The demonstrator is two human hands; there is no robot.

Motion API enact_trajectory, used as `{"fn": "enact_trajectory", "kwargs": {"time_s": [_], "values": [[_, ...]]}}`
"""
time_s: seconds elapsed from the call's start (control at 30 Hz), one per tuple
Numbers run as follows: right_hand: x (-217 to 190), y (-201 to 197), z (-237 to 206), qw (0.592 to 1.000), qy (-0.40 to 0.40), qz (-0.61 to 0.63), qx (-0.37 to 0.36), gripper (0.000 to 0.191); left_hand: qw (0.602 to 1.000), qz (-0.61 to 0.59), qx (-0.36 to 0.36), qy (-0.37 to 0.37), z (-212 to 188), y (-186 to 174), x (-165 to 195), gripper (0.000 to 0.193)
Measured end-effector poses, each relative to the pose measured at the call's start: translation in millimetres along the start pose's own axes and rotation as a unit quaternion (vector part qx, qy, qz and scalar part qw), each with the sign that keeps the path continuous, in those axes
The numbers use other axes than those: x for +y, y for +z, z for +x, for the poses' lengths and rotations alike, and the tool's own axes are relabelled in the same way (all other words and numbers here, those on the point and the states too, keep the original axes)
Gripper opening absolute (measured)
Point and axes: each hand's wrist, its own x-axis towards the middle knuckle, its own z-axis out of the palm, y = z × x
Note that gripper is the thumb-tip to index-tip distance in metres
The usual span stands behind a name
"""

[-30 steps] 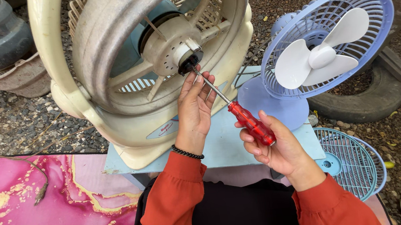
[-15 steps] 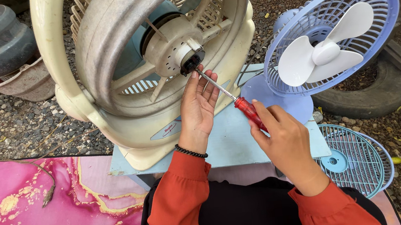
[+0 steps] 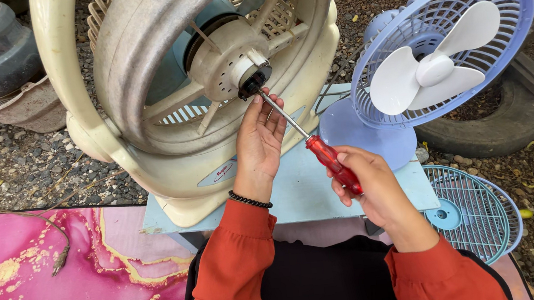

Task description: The person removes the front grille from a small blue fan and then from a larger beige fan. They use a screwdriver to loosen the central hub of the larger fan and remove its front grille.

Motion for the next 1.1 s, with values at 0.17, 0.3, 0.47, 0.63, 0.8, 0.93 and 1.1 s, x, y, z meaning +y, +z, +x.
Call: {"fn": "enact_trajectory", "kwargs": {"time_s": [0.17,0.3,0.47,0.63,0.8,0.93,1.1], "values": [[-1.9,19.4,-23.6,0.755,-0.422,-0.478,0.152,0.034,1.000,0.014,-0.002,-0.003,-3.4,6.3,3.0,0.033],[-0.6,25.3,-26.7,0.747,-0.442,-0.478,0.137,0.037,1.000,0.022,0.013,0.006,-2.8,8.6,1.4,0.032],[3.4,12.2,-6.7,1.000,-0.031,-0.004,0.000,0.041,0.999,0.018,0.020,0.021,-1.4,6.5,-0.9,0.030],[2.7,-2.8,4.6,0.965,0.118,0.171,-0.159,0.052,1.000,0.021,0.010,0.015,-1.6,5.1,1.4,0.030],[-10.3,0.1,2.2,0.997,0.032,0.007,-0.073,0.043,1.000,0.004,-0.022,-0.005,-4.9,1.9,6.0,0.034],[-15.8,11.7,-11.9,0.888,-0.260,-0.372,0.067,0.033,0.999,0.016,-0.031,0.006,-4.3,1.8,6.3,0.036],[-15.4,22.4,-17.6,0.679,-0.440,-0.571,0.139,0.031,1.000,0.001,-0.029,0.011,-4.6,3.9,5.3,0.037]]}}
